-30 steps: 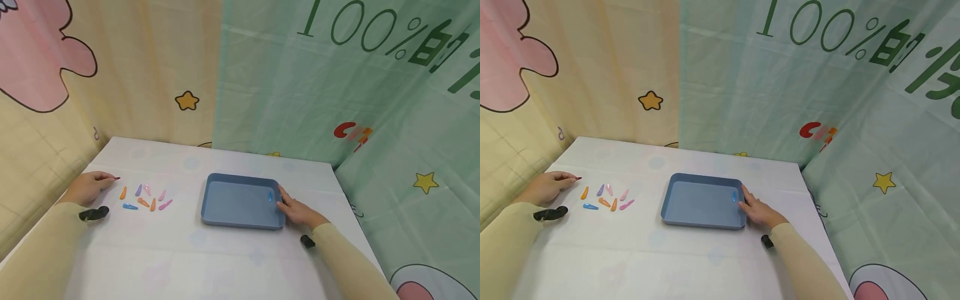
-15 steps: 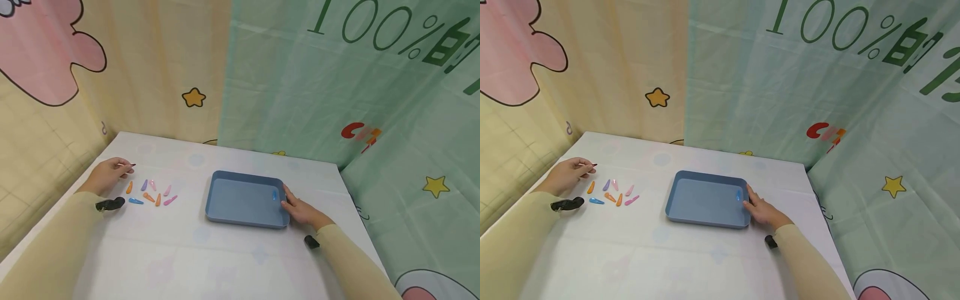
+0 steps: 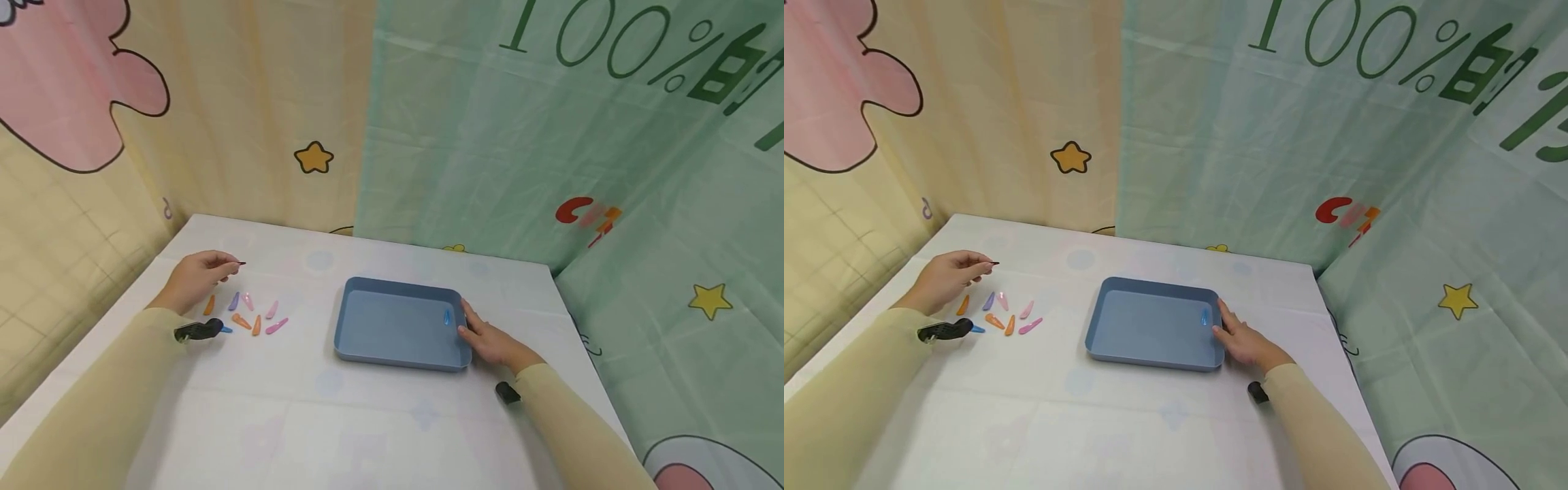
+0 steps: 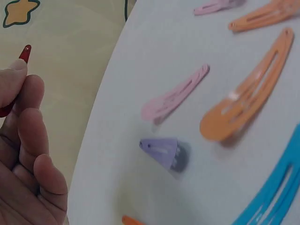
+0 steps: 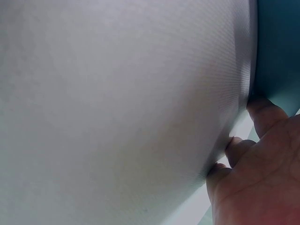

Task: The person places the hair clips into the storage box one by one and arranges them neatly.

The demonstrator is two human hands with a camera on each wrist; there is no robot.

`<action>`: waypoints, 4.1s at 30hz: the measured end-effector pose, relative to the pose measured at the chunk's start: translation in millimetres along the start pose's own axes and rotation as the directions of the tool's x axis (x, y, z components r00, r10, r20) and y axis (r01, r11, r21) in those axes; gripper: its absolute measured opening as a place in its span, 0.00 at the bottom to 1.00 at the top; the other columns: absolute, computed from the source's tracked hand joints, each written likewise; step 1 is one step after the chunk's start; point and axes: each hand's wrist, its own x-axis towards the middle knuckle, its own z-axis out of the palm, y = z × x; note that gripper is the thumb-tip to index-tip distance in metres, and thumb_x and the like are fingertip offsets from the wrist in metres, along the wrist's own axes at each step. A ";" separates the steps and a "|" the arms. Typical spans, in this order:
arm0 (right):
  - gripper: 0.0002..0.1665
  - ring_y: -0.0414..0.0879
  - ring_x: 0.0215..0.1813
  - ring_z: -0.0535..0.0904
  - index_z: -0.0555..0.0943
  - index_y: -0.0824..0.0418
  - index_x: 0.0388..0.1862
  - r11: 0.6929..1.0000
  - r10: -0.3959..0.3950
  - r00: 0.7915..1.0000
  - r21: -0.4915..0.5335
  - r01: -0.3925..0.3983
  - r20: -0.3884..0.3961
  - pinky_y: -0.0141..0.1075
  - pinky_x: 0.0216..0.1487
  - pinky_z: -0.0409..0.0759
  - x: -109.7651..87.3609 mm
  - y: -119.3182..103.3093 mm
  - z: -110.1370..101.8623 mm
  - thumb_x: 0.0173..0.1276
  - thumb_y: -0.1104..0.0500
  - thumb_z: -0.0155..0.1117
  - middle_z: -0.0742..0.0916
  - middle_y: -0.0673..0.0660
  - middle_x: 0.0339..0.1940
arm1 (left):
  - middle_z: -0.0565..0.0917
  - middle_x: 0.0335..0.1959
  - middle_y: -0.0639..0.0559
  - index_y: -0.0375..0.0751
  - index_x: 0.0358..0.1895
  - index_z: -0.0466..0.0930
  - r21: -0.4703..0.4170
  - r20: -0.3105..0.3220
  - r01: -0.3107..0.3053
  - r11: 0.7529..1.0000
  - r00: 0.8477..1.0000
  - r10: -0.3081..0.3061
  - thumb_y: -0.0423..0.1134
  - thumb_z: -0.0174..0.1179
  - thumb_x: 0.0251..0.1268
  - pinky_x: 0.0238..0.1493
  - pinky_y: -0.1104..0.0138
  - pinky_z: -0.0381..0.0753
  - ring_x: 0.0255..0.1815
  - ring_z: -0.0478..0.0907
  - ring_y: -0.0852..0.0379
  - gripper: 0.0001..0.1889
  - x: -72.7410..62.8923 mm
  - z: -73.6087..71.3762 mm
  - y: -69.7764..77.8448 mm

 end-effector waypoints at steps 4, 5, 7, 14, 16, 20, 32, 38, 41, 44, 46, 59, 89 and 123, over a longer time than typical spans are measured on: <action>0.45 0.69 0.87 0.43 0.31 0.50 0.89 1.000 0.000 1.000 0.000 0.000 0.002 0.65 0.84 0.42 0.1 -0.1 -0.6 0.88 0.39 0.37 0.46 0.64 0.89 | 0.87 0.47 0.50 0.44 0.60 0.86 -0.042 0.007 -0.015 0.999 1.000 0.015 0.59 0.59 0.78 0.40 0.69 0.75 0.44 0.77 0.58 0.25 -0.1 7.7 14.3; 0.44 0.68 0.87 0.43 0.31 0.51 0.89 1.000 -0.002 1.000 -0.001 0.002 0.002 0.65 0.84 0.42 0.1 0.1 -0.6 0.88 0.39 0.37 0.46 0.64 0.89 | 0.87 0.47 0.51 0.43 0.60 0.86 -0.054 0.013 -0.026 0.998 1.000 0.027 0.58 0.59 0.78 0.40 0.70 0.75 0.44 0.78 0.58 0.24 -0.2 9.8 18.3; 0.44 0.68 0.88 0.43 0.31 0.51 0.89 1.000 -0.002 1.000 0.000 0.002 0.001 0.65 0.84 0.42 0.1 0.3 -0.7 0.88 0.40 0.38 0.46 0.63 0.89 | 0.88 0.44 0.56 0.42 0.60 0.86 -0.091 0.024 -0.045 0.995 0.999 0.047 0.56 0.59 0.78 0.40 0.72 0.77 0.43 0.81 0.57 0.23 0.7 14.8 25.5; 0.44 0.66 0.88 0.43 0.31 0.50 0.89 1.000 0.002 1.000 0.000 -0.002 0.001 0.65 0.84 0.41 0.4 0.2 -0.5 0.88 0.39 0.37 0.45 0.62 0.89 | 0.90 0.50 0.44 0.44 0.58 0.87 -0.157 0.084 -0.052 0.986 0.994 0.066 0.53 0.62 0.77 0.46 0.72 0.81 0.43 0.84 0.62 0.19 3.4 33.6 48.9; 0.44 0.66 0.88 0.43 0.31 0.49 0.89 1.000 0.003 1.000 -0.001 -0.003 0.001 0.64 0.84 0.41 0.5 0.4 -0.3 0.88 0.39 0.37 0.45 0.62 0.89 | 0.90 0.53 0.43 0.45 0.59 0.87 -0.142 0.100 -0.052 0.988 0.993 0.067 0.54 0.63 0.76 0.49 0.71 0.80 0.46 0.84 0.61 0.20 4.4 39.7 54.7; 0.44 0.66 0.88 0.42 0.31 0.49 0.89 1.000 0.005 1.000 -0.003 -0.005 0.000 0.65 0.84 0.41 0.7 0.3 0.1 0.88 0.39 0.36 0.45 0.62 0.89 | 0.89 0.56 0.43 0.44 0.62 0.86 -0.137 0.139 -0.053 0.989 0.988 0.072 0.57 0.64 0.75 0.54 0.64 0.77 0.53 0.85 0.52 0.24 5.5 52.4 65.6; 0.44 0.66 0.88 0.42 0.31 0.48 0.89 1.000 0.010 1.000 0.002 -0.010 -0.005 0.64 0.84 0.41 1.9 1.0 0.2 0.88 0.40 0.37 0.45 0.61 0.89 | 0.89 0.59 0.43 0.45 0.63 0.86 -0.234 0.230 -0.054 0.971 0.967 0.109 0.44 0.61 0.79 0.62 0.57 0.78 0.58 0.83 0.48 0.16 7.1 85.8 97.5; 0.44 0.67 0.88 0.42 0.31 0.49 0.89 1.000 0.013 1.000 0.000 -0.013 -0.004 0.65 0.84 0.40 0.6 0.2 -0.3 0.88 0.40 0.37 0.46 0.62 0.89 | 0.87 0.58 0.40 0.48 0.65 0.84 -0.214 0.286 -0.074 0.974 0.949 0.135 0.44 0.61 0.79 0.54 0.58 0.78 0.53 0.81 0.48 0.17 6.5 102.4 108.9; 0.44 0.67 0.88 0.42 0.31 0.49 0.89 1.000 0.011 1.000 0.002 -0.011 -0.001 0.65 0.84 0.40 0.8 0.6 -0.6 0.88 0.40 0.37 0.46 0.62 0.89 | 0.87 0.58 0.39 0.47 0.65 0.84 -0.174 0.311 -0.117 0.978 0.936 0.168 0.41 0.58 0.81 0.53 0.58 0.79 0.53 0.81 0.48 0.16 6.2 110.7 114.0; 0.44 0.66 0.88 0.43 0.31 0.49 0.89 1.000 0.010 1.000 0.002 -0.010 0.000 0.64 0.84 0.40 1.1 1.7 -0.8 0.88 0.39 0.38 0.46 0.61 0.89 | 0.87 0.59 0.42 0.45 0.62 0.86 -0.136 0.316 -0.154 0.979 0.929 0.191 0.41 0.56 0.81 0.53 0.59 0.79 0.55 0.81 0.48 0.15 6.1 118.6 119.2; 0.44 0.66 0.88 0.43 0.32 0.50 0.89 1.000 0.006 1.000 0.003 -0.006 0.001 0.64 0.84 0.40 1.5 2.7 -0.9 0.88 0.39 0.37 0.45 0.61 0.89 | 0.87 0.61 0.44 0.43 0.61 0.87 -0.132 0.319 -0.165 0.977 0.927 0.199 0.40 0.56 0.82 0.56 0.57 0.80 0.58 0.81 0.48 0.15 6.1 123.1 123.3; 0.44 0.65 0.88 0.42 0.31 0.50 0.89 1.000 -0.005 1.000 -0.012 0.005 -0.002 0.63 0.85 0.40 2.3 3.6 -1.4 0.88 0.39 0.36 0.45 0.61 0.89 | 0.88 0.60 0.41 0.39 0.63 0.85 -0.160 0.386 -0.207 0.965 0.887 0.254 0.37 0.57 0.81 0.64 0.51 0.81 0.59 0.84 0.50 0.16 6.6 147.5 148.9; 0.44 0.66 0.88 0.43 0.32 0.49 0.89 1.000 0.005 1.000 -0.006 -0.005 -0.005 0.64 0.85 0.40 2.0 0.5 -1.6 0.88 0.40 0.38 0.46 0.60 0.90 | 0.88 0.42 0.49 0.38 0.57 0.84 -0.250 0.400 -0.180 0.951 0.876 0.271 0.37 0.69 0.71 0.39 0.66 0.78 0.40 0.82 0.56 0.15 17.4 218.3 202.2; 0.44 0.68 0.87 0.48 0.32 0.44 0.89 0.999 0.035 0.999 -0.008 -0.035 -0.004 0.65 0.84 0.46 0.6 3.1 -2.4 0.87 0.38 0.39 0.50 0.61 0.89 | 0.86 0.38 0.51 0.38 0.56 0.85 -0.153 0.466 -0.206 0.967 0.847 0.254 0.36 0.70 0.71 0.42 0.65 0.79 0.38 0.80 0.56 0.14 25.0 292.4 237.9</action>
